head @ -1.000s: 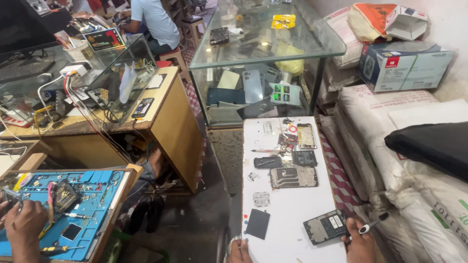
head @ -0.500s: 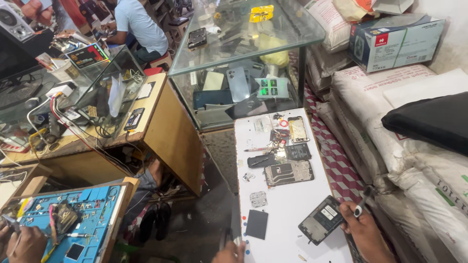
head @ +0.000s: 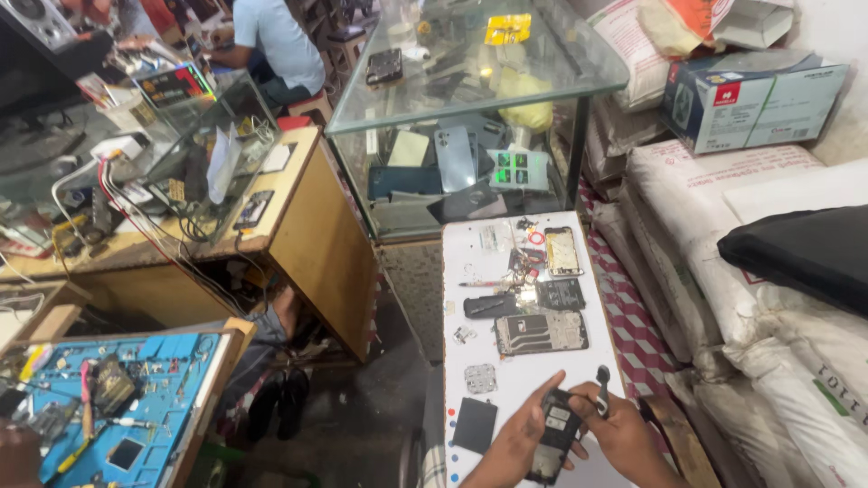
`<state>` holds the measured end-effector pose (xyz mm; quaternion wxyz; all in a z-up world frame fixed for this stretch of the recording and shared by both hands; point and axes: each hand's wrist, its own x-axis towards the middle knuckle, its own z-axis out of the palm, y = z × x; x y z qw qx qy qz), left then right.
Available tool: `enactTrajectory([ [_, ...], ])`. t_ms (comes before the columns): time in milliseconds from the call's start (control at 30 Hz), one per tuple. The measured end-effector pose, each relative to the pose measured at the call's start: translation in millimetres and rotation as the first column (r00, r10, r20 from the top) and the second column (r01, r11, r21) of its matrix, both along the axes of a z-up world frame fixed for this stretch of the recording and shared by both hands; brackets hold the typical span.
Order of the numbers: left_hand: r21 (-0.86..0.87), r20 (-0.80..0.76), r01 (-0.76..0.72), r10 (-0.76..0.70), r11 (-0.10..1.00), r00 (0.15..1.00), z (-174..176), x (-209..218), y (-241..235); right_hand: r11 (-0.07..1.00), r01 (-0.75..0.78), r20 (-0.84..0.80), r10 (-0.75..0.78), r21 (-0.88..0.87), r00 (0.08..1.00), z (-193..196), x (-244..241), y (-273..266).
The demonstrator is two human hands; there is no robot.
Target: The person uses a prying tool to separate the back cover of a smartphone, then reattaches it and presses along the edges to secure it. The phone is handled repeatedly and placed on a cluttered workbench with other disassembled devices.
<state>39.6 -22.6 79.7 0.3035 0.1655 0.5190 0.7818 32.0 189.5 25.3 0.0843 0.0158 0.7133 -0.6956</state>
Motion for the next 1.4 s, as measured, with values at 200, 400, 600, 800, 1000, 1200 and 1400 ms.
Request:
enactTrajectory([
  [200,-0.026,-0.083,-0.275,0.272,0.961,0.959,13.5,-11.1,-18.9,0.964,0.052,-0.206,0.003,0.259,0.978,29.5,3.7,-4.7],
  [400,0.126,-0.054,-0.334,0.343,0.934,0.938,33.0,-28.1,-28.3,0.882,0.059,-0.303,0.098,0.467,0.948,81.1,8.0,-19.8],
  [600,0.054,0.014,-0.268,0.268,0.962,0.963,29.4,-13.8,-17.4,0.606,0.286,-0.491,0.202,0.743,0.847,82.3,-5.8,-28.1],
  [800,0.071,0.026,-0.327,0.326,0.942,0.945,14.9,-8.0,-13.0,0.537,0.355,-0.471,0.092,0.765,0.877,71.2,-3.1,-23.7],
  [1000,0.011,-0.003,-0.285,0.285,0.958,0.958,2.4,-1.1,-9.9,0.503,0.370,-0.517,0.188,0.781,0.835,79.3,0.3,-19.3],
  [1200,0.085,0.019,-0.361,0.361,0.929,0.933,-4.1,-1.4,-18.5,0.507,0.347,-0.494,0.188,0.789,0.849,82.5,-3.3,-18.8],
  [1400,0.222,-0.026,-0.390,0.406,0.894,0.914,2.5,-2.5,-27.1,0.483,0.453,-0.524,0.014,0.749,0.852,78.1,-12.4,2.7],
])
